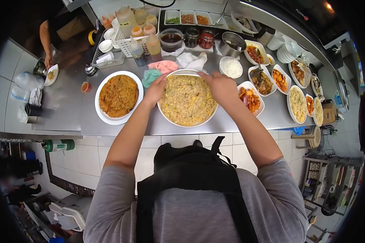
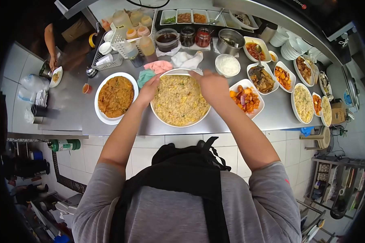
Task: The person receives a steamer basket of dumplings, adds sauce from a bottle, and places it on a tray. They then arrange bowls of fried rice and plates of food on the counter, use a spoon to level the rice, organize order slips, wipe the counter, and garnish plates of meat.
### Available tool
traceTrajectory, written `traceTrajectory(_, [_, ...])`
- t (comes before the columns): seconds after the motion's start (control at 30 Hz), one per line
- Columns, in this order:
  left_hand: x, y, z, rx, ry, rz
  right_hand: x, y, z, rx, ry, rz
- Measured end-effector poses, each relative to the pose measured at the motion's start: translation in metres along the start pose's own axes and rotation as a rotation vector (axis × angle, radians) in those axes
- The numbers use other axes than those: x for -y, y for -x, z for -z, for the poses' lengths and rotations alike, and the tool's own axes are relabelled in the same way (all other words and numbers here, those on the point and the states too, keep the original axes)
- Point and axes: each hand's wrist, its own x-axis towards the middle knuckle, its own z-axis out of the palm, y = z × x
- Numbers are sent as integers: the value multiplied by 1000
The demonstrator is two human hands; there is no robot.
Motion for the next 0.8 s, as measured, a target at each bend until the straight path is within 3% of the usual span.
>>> traceTrajectory(0.07, [4, 0, -1, 74, -9, 7, 13, 4, -6, -84, 116, 80])
traceTrajectory(0.23, [8, 10, -7, -19, 44, -13, 32, 52, 17, 46, 126, -32])
traceTrajectory(0.33, [9, 14, -6, -38, 52, -24, 19, 28, 20, -90, 166, -57])
traceTrajectory(0.47, [12, 12, -6, -48, 16, -56, -4, 14, -3, -45, 107, -36])
traceTrajectory(0.53, [14, 17, -9, -66, 58, -65, -12, 44, -28, 26, 59, -151])
traceTrajectory(0.6, [16, 26, -13, -98, 107, -75, -14, 82, -66, -146, -132, -343])
traceTrajectory(0.67, [20, 41, -20, -262, 78, -33, 27, 105, -48, -108, -264, -494])
traceTrajectory(0.8, [38, 52, -28, -366, 179, -69, 67, 120, -26, -133, -113, -497])
